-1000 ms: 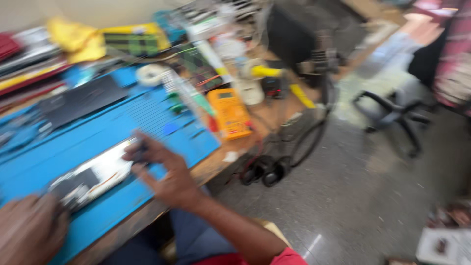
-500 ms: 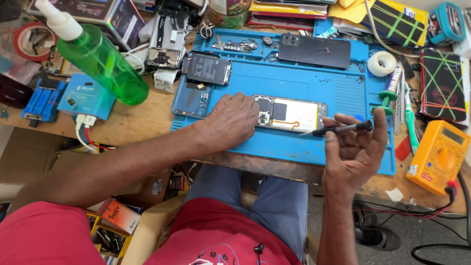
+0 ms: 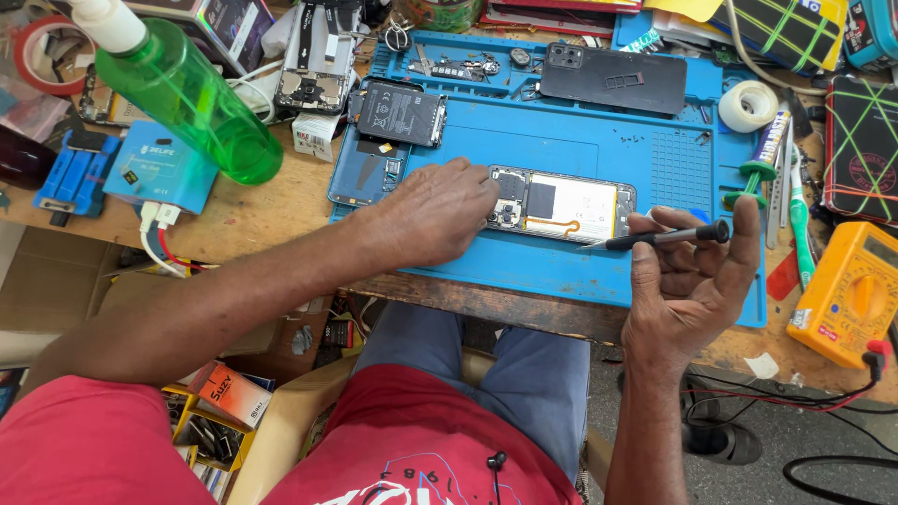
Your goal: The person uses a screwdriver to remove screws from a disassembled smartphone placed on a blue work mat. They repeatedly unscrew and reposition the device while handling small components on the cluttered workbench.
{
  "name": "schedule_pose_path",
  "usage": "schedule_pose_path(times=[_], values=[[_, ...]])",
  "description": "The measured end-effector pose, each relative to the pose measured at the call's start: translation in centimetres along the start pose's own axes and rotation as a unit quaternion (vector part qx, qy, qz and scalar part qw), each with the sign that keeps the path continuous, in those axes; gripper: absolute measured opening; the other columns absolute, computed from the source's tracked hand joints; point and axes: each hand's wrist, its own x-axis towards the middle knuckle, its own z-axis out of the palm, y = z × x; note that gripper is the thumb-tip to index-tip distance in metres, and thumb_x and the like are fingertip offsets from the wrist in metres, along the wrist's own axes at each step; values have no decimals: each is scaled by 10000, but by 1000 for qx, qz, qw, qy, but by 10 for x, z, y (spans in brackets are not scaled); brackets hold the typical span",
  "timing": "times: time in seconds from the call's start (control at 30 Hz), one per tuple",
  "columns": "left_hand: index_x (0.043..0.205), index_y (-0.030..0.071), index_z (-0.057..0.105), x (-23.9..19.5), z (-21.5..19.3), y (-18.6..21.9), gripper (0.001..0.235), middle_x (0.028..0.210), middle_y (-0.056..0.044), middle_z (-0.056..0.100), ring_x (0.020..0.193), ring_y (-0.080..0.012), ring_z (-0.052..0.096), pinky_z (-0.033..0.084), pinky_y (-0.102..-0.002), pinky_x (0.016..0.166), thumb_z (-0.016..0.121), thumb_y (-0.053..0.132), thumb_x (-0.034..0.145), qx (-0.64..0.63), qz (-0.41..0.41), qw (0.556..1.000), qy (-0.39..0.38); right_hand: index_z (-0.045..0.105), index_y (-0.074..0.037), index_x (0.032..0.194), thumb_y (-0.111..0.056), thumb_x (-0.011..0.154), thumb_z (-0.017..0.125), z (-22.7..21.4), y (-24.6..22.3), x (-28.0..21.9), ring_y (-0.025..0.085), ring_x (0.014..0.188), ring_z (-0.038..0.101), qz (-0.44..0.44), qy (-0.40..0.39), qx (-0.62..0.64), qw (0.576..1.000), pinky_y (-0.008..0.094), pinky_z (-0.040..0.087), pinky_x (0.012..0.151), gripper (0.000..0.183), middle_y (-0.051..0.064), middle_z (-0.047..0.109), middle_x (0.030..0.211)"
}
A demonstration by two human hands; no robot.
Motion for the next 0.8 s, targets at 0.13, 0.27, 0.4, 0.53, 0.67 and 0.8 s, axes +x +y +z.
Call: schedule_pose_path(times=[0.13, 0.27, 0.4, 0.53, 0.67, 0.8], values=[[841, -1, 658, 2, 4, 8, 65, 872, -177, 643, 857, -328, 636, 531, -484, 713, 616, 23, 798, 70, 6, 997, 23, 210, -102, 1680, 193, 1107, 647, 2, -6, 1, 225, 1187, 735, 2, -1, -24, 1000, 222, 615, 901, 779, 174, 636, 1328], [801, 19, 666, 4, 7, 10, 45, 836, -152, 646, 818, -316, 636, 516, -481, 662, 644, 39, 767, 94, 16, 994, 46, 206, -97, 1665, 176, 1082, 652, 4, -12, 6, 216, 1176, 741, 4, 1, -43, 999, 200, 605, 825, 784, 179, 660, 1351], [825, 14, 659, 6, 9, 9, 82, 836, -148, 640, 815, -304, 636, 514, -479, 663, 669, 88, 789, 93, -14, 995, -19, 211, -97, 1655, 173, 1061, 653, 4, -13, 5, 212, 1179, 741, 8, -3, -52, 999, 187, 592, 790, 788, 178, 669, 1354], [843, 2, 653, 8, 2, 16, 204, 839, -158, 637, 815, -312, 635, 514, -480, 657, 727, 177, 771, 99, -18, 995, -9, 219, -98, 1650, 174, 1046, 657, 6, -14, 8, 207, 1165, 739, 7, -1, -50, 999, 179, 577, 762, 794, 176, 671, 1344], [859, -15, 639, 8, 4, 20, 258, 851, -174, 629, 829, -326, 631, 527, -478, 643, 739, 206, 772, 121, -1, 992, 32, 217, -99, 1654, 163, 1054, 653, 5, -16, 10, 203, 1171, 738, 8, -1, -32, 999, 185, 591, 798, 787, 166, 668, 1345], [881, -25, 629, 13, 13, 2, 247, 889, -213, 630, 855, -386, 620, 540, -521, 706, 708, 197, 809, 48, -23, 997, 49, 226, -93, 1661, 148, 1037, 659, 7, -16, 8, 201, 1148, 733, 24, 6, -41, 999, 199, 562, 813, 797, 151, 677, 1327]])
